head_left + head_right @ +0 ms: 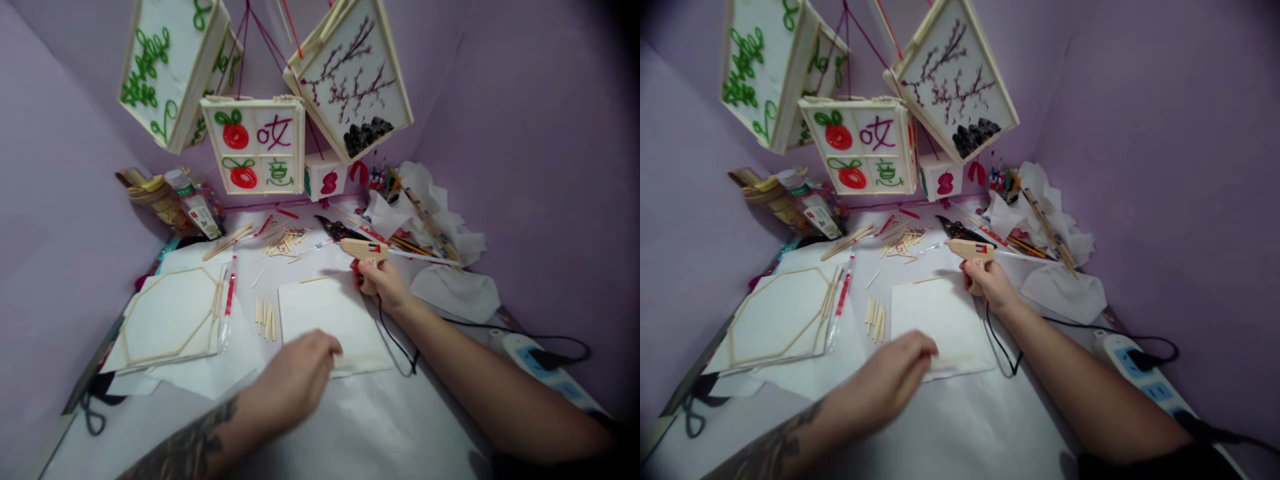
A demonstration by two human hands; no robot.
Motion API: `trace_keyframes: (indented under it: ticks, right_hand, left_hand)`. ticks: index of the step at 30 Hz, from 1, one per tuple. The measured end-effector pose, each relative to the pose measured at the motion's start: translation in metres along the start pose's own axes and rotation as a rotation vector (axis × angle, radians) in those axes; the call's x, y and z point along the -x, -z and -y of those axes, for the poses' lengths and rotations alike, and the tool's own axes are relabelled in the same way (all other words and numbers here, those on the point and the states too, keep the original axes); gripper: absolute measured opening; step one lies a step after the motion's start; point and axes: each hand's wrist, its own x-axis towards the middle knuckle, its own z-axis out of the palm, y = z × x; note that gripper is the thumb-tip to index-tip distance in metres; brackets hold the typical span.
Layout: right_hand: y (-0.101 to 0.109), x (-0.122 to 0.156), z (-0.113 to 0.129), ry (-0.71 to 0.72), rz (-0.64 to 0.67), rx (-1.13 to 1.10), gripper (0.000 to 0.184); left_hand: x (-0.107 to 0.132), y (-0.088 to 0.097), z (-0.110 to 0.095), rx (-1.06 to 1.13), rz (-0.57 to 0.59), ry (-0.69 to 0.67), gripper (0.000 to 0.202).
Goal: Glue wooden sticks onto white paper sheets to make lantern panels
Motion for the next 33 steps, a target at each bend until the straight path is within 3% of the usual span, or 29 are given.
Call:
trace_keyframes:
  ticks: [3,7,14,20,24,26,29,33]
  right_hand:
    - [-0.002,0.004,0.004,-0.061,0.07,-0.007,0.045]
    - [0.001,0.009,0.006,-0.124,0.115,0.029,0.045]
    - [0.003,0.007,0.001,-0.078,0.05,0.07,0.038]
    - [0.0,0.003,-0.006,0.022,0.042,0.044,0.039]
    - [-0.001,0.004,-0.003,0.032,0.035,-0.007,0.038]
    - [0.0,0.005,-0.002,-0.005,0.04,-0.017,0.038]
    - [0.001,0.005,-0.003,-0.006,0.044,0.004,0.038]
    - [0.004,0.005,-0.006,0.007,0.052,0.027,0.036]
  left_hand:
    - [0.027,-0.029,-0.009,0.108,0.163,-0.049,0.02]
    - [0.028,-0.044,-0.001,0.16,0.159,-0.006,0.02]
    - [0.015,-0.036,0.011,0.233,0.019,0.079,0.018]
    - [0.008,-0.038,0.023,0.202,-0.131,0.064,0.012]
    - [0.011,-0.03,0.027,0.072,-0.146,-0.119,0.016]
    - [0.012,-0.023,0.033,-0.039,-0.23,-0.187,0.02]
    - [0.01,-0.011,0.046,-0.163,-0.386,-0.168,0.022]
    - [0.007,-0.003,0.06,-0.247,-0.395,-0.102,0.019]
